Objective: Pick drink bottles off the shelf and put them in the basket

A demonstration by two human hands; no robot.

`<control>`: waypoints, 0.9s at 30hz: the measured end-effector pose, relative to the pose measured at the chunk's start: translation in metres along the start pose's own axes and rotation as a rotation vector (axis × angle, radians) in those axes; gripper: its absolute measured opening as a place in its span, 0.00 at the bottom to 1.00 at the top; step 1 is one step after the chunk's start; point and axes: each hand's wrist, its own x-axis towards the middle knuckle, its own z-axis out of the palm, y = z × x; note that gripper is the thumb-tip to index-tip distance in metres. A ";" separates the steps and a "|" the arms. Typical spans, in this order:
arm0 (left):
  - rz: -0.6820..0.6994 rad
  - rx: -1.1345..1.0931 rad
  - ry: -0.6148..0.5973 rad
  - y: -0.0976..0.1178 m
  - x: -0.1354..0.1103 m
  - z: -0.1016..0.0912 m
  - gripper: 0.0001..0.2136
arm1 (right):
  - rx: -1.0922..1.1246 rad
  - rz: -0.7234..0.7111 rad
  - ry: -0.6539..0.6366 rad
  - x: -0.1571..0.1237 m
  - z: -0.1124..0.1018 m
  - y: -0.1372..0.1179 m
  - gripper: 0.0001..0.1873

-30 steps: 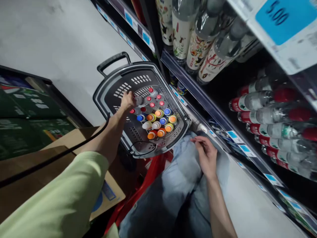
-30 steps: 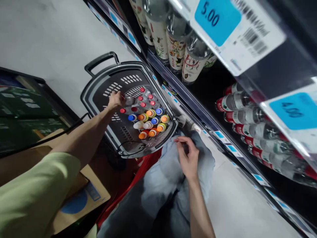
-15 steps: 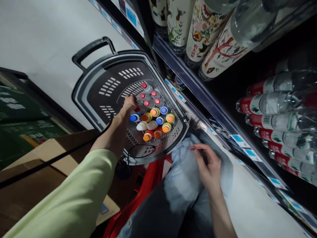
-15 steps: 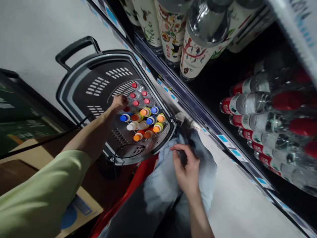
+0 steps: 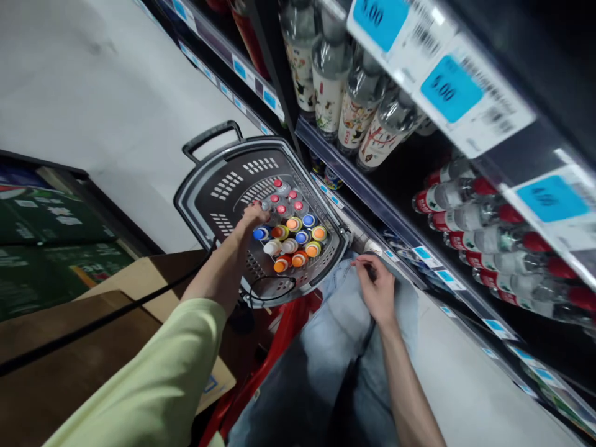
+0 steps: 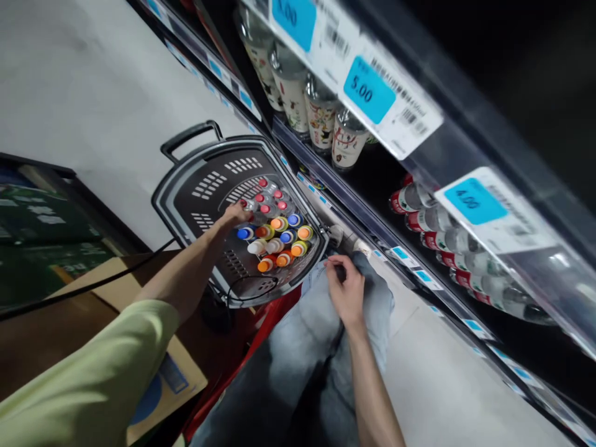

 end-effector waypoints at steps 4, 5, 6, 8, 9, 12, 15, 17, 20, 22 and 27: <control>-0.031 0.030 0.033 0.033 -0.038 -0.018 0.24 | -0.050 -0.049 0.022 0.003 0.003 0.009 0.14; 0.003 0.027 0.050 0.043 -0.050 -0.023 0.24 | -0.062 -0.068 0.021 0.003 0.004 0.012 0.13; 0.041 0.022 0.070 0.053 -0.062 -0.027 0.24 | -0.082 -0.085 0.017 0.003 0.005 0.014 0.12; 0.114 0.009 0.113 0.072 -0.089 -0.033 0.24 | -0.163 -0.108 0.011 0.002 0.009 0.018 0.11; 0.147 0.001 0.132 0.083 -0.104 -0.035 0.23 | -0.226 -0.112 0.007 0.000 0.011 0.019 0.11; 0.247 -0.033 0.169 0.119 -0.151 -0.035 0.18 | -0.414 -0.117 0.005 -0.005 0.018 0.023 0.13; 0.360 -0.061 0.183 0.159 -0.211 -0.015 0.15 | -0.458 -0.147 0.017 -0.011 0.023 0.024 0.13; 0.466 -0.065 0.194 0.178 -0.256 0.013 0.15 | -0.443 -0.176 0.023 -0.016 0.023 0.023 0.13; 0.588 -0.080 0.327 0.186 -0.310 0.063 0.20 | -0.404 -0.222 0.019 -0.026 0.017 0.023 0.20; 0.581 -0.072 0.399 0.180 -0.331 0.088 0.25 | -0.372 -0.254 0.015 -0.036 0.013 0.024 0.24; 0.599 0.052 0.380 0.168 -0.345 0.101 0.27 | -0.344 -0.333 -0.010 -0.060 0.001 0.036 0.31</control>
